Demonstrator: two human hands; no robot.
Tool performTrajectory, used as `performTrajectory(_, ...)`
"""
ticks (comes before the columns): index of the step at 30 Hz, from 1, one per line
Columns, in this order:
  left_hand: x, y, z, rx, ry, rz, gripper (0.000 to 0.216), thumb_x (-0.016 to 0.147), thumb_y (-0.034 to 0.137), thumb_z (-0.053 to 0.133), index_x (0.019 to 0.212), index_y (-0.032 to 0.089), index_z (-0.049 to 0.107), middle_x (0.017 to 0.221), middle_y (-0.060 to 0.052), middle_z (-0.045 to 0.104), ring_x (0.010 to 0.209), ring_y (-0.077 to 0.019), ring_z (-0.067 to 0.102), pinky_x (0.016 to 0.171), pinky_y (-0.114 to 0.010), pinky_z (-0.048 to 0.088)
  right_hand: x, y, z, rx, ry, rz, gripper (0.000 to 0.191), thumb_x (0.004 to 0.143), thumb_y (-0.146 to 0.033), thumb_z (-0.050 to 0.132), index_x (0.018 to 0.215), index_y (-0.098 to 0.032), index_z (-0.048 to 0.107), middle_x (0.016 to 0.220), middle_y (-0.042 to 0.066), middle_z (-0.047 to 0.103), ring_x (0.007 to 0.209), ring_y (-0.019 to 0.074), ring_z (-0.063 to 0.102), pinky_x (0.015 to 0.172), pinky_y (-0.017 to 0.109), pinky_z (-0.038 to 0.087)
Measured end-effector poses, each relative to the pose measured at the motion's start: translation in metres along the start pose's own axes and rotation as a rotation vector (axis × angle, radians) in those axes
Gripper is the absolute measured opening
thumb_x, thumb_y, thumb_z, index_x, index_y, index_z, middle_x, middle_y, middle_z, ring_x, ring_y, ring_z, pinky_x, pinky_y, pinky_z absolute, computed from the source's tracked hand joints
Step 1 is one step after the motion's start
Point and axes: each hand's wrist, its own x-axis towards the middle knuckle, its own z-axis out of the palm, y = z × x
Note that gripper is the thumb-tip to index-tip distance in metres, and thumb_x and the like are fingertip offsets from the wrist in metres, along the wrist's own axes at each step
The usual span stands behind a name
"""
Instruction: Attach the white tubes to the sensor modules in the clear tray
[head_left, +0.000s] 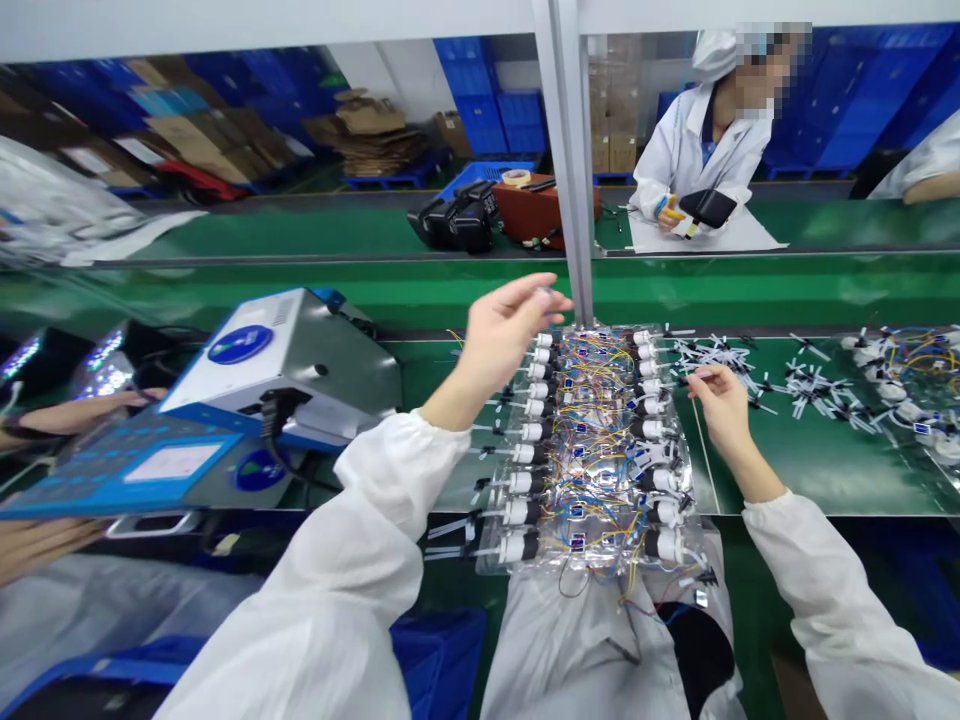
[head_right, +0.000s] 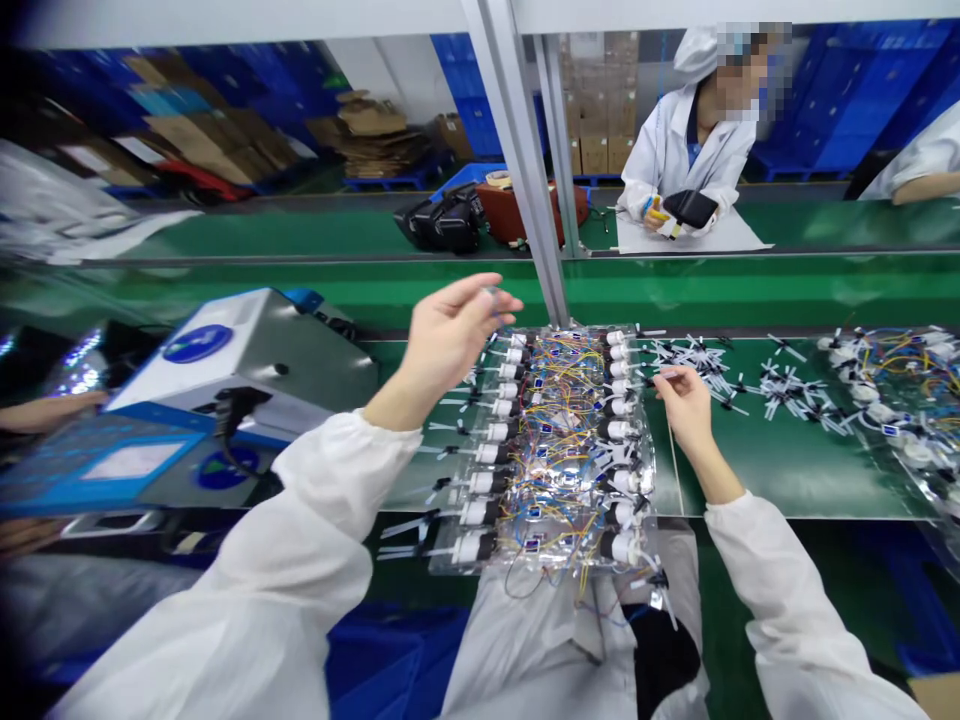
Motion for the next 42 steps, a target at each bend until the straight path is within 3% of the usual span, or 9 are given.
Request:
performTrajectory(4, -0.005, -0.031, 0.053, 0.163, -0.306, -0.069, 0.032, 0.085, 0.031, 0.082, 0.113, 0.016, 0.079, 0.11, -0.012, 0.077, 0.078, -0.0151, 0.074, 0.068, -0.028, 0.059, 0.005, -0.017, 0.015, 0.033, -0.053, -0.075, 0.023, 0.083, -0.039, 0.082, 0.093, -0.022, 0.07, 0.094, 0.004, 0.073, 0.088, 0.0202, 0.072, 0.085, 0.037, 0.06)
performTrajectory(6, -0.009, -0.054, 0.071, 0.166, -0.373, -0.125, 0.034, 0.082, 0.027, 0.084, 0.113, 0.014, 0.079, 0.106, -0.013, 0.079, 0.081, -0.0168, 0.075, 0.075, -0.031, 0.061, 0.007, -0.025, 0.027, 0.105, -0.074, -0.095, 0.022, 0.083, -0.036, 0.083, 0.095, -0.024, 0.069, 0.093, 0.003, 0.072, 0.092, 0.0213, 0.074, 0.092, 0.039, 0.059)
performTrajectory(9, -0.017, -0.086, 0.084, 0.192, -0.398, -0.111, 0.026, 0.082, 0.026, 0.084, 0.105, 0.014, 0.081, 0.103, -0.012, 0.079, 0.091, -0.0193, 0.075, 0.087, -0.036, 0.061, 0.009, -0.032, 0.044, 0.192, -0.107, -0.089, 0.019, 0.083, -0.032, 0.084, 0.094, -0.025, 0.07, 0.09, 0.001, 0.07, 0.081, 0.0181, 0.073, 0.084, 0.036, 0.06)
performTrajectory(12, -0.026, -0.109, 0.085, 0.179, -0.357, -0.083, 0.029, 0.083, 0.032, 0.084, 0.106, 0.015, 0.081, 0.109, -0.013, 0.079, 0.099, -0.0211, 0.074, 0.092, -0.038, 0.06, 0.009, -0.031, 0.054, 0.208, -0.128, -0.094, 0.015, 0.084, -0.03, 0.083, 0.095, -0.025, 0.075, 0.093, 0.002, 0.071, 0.08, 0.0163, 0.069, 0.077, 0.032, 0.058)
performTrajectory(17, -0.036, -0.126, 0.081, 0.054, -0.268, -0.125, 0.034, 0.078, 0.036, 0.088, 0.105, 0.017, 0.081, 0.106, -0.011, 0.08, 0.098, -0.0217, 0.075, 0.093, -0.039, 0.06, 0.007, -0.027, 0.061, 0.194, -0.172, -0.126, 0.009, 0.086, -0.029, 0.081, 0.094, -0.027, 0.08, 0.098, 0.004, 0.073, 0.096, 0.02, 0.069, 0.089, 0.037, 0.057)
performTrajectory(21, -0.035, -0.129, 0.077, 0.059, -0.253, -0.068, 0.026, 0.08, 0.034, 0.088, 0.101, 0.019, 0.083, 0.104, -0.01, 0.079, 0.098, -0.0203, 0.074, 0.091, -0.037, 0.06, 0.004, -0.025, 0.064, 0.145, -0.173, -0.132, 0.008, 0.086, -0.031, 0.081, 0.092, -0.026, 0.08, 0.097, 0.004, 0.075, 0.095, 0.0207, 0.07, 0.09, 0.039, 0.057)
performTrajectory(28, -0.035, -0.13, 0.074, 0.071, -0.234, -0.076, 0.026, 0.079, 0.035, 0.088, 0.099, 0.019, 0.083, 0.099, -0.009, 0.079, 0.092, -0.0193, 0.073, 0.085, -0.035, 0.059, -0.002, -0.024, 0.068, 0.129, -0.162, -0.009, 0.027, 0.084, -0.031, 0.082, 0.11, -0.025, 0.076, 0.094, 0.003, 0.075, 0.086, 0.0175, 0.071, 0.082, 0.033, 0.059)
performTrajectory(36, -0.036, -0.128, 0.074, 0.158, -0.237, -0.018, 0.023, 0.081, 0.035, 0.087, 0.097, 0.02, 0.083, 0.093, -0.008, 0.078, 0.087, -0.0175, 0.071, 0.08, -0.033, 0.057, -0.002, -0.02, 0.068, 0.133, -0.13, -0.014, 0.019, 0.083, -0.032, 0.083, 0.093, -0.023, 0.07, 0.088, 0.002, 0.071, 0.083, 0.0164, 0.069, 0.078, 0.031, 0.058)
performTrajectory(42, -0.037, -0.131, 0.073, 0.155, -0.233, -0.011, 0.024, 0.081, 0.036, 0.087, 0.097, 0.019, 0.083, 0.094, -0.008, 0.078, 0.087, -0.0173, 0.071, 0.079, -0.032, 0.058, -0.002, -0.018, 0.069, 0.147, -0.116, -0.016, 0.022, 0.082, -0.033, 0.083, 0.086, -0.024, 0.064, 0.086, 0.001, 0.069, 0.082, 0.0164, 0.069, 0.078, 0.031, 0.058)
